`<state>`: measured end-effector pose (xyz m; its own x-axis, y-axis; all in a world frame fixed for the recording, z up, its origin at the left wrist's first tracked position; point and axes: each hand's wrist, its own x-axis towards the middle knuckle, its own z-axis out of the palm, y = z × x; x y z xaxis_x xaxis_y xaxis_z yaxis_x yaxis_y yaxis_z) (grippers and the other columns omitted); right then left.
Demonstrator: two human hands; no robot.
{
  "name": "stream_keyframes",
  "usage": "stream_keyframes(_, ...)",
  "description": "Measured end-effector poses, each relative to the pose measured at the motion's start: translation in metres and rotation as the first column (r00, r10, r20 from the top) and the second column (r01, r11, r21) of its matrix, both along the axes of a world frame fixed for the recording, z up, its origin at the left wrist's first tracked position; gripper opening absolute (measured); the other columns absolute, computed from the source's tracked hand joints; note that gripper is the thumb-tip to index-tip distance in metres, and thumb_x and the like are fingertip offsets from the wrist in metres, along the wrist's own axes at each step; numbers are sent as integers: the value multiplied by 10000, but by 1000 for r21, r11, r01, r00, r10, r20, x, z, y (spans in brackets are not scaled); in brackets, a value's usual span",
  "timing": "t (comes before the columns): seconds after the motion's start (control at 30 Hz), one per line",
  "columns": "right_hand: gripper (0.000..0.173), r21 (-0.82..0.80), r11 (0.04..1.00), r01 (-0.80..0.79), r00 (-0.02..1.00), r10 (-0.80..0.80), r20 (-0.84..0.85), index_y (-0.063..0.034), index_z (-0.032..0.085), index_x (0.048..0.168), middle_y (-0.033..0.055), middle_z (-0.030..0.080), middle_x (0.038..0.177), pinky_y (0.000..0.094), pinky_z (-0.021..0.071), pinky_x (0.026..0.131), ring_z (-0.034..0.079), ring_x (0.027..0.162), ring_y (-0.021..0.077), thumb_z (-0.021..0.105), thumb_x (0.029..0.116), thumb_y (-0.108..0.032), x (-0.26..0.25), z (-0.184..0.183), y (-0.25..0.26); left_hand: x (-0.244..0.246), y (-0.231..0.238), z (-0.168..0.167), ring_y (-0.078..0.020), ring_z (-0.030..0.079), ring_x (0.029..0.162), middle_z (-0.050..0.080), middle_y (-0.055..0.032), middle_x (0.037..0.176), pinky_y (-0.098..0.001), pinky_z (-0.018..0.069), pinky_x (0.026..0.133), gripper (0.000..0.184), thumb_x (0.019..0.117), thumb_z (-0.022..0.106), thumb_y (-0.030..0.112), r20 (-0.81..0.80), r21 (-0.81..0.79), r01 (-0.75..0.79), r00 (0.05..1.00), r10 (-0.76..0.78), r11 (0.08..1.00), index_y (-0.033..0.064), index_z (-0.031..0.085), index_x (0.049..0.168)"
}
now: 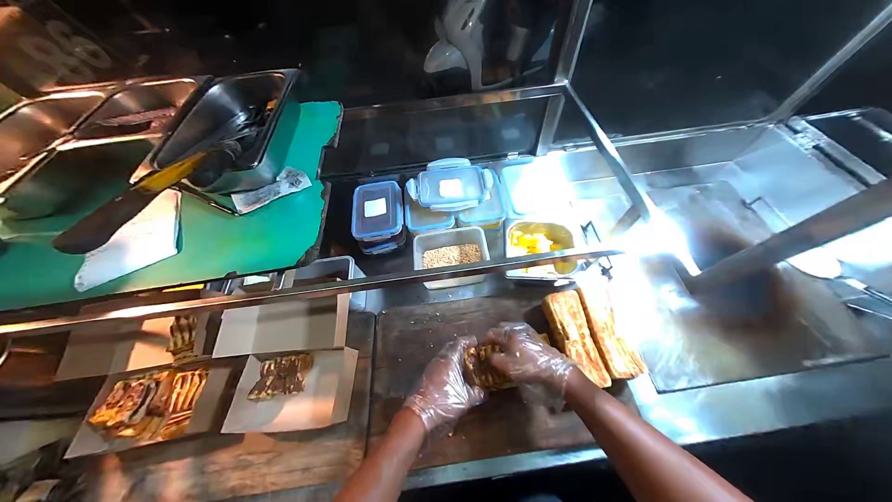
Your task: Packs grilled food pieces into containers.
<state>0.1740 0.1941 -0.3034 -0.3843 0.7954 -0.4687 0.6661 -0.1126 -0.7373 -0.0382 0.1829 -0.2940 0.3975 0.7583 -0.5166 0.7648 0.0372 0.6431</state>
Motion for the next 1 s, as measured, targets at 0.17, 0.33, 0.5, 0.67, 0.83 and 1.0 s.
stream_keyframes(0.17,270,-58,992,-109,993,111,31,-195,758,1105,64,730,1058,523,547,940,683,1046,222,662,938,-383,-8,-9,17,12,-12,-1,-208,590,1277,568,-79,1435,-420,503,1077,814,746,817,273,-126,44,-28,991,34,999,176,482,1481)
stream_keyframes(0.33,196,-197,980,-26,1000,23,-15,-124,749,998,66,729,926,470,578,794,696,871,192,760,862,-264,-6,1,25,-6,-30,-5,-124,667,1080,686,-61,1195,-323,551,985,732,731,843,299,143,169,-303,949,281,938,72,553,1364)
stream_keyframes(0.5,238,-173,983,-54,998,52,-17,-105,734,1019,74,719,924,460,582,810,692,861,202,773,888,-300,4,8,26,-84,-57,25,-150,692,1020,687,-118,1162,-332,604,900,761,702,891,210,393,249,-723,684,615,644,-28,534,1329)
stream_keyframes(0.67,423,-154,977,-149,989,149,-11,-220,681,1328,81,734,1095,498,574,905,707,966,222,744,928,-341,-12,1,30,-222,-35,61,-271,670,1124,674,-152,1237,-482,546,984,734,796,862,284,-191,378,-748,514,836,546,67,503,1398)
stream_keyframes(0.83,215,-184,978,-102,990,118,82,-198,774,1104,58,758,968,495,593,833,723,875,209,743,909,-285,-15,-11,35,-250,-4,41,-314,691,1117,716,-105,1210,-582,547,930,814,758,722,576,-770,214,-543,417,482,812,171,518,1435)
stream_keyframes(1.0,187,-175,984,-35,999,40,30,-165,764,1081,55,748,922,452,604,776,716,811,190,730,914,-241,-12,-10,29,-257,-5,27,-318,696,1100,718,-98,1196,-579,558,892,790,713,743,548,-818,234,-467,379,432,853,194,561,1395)
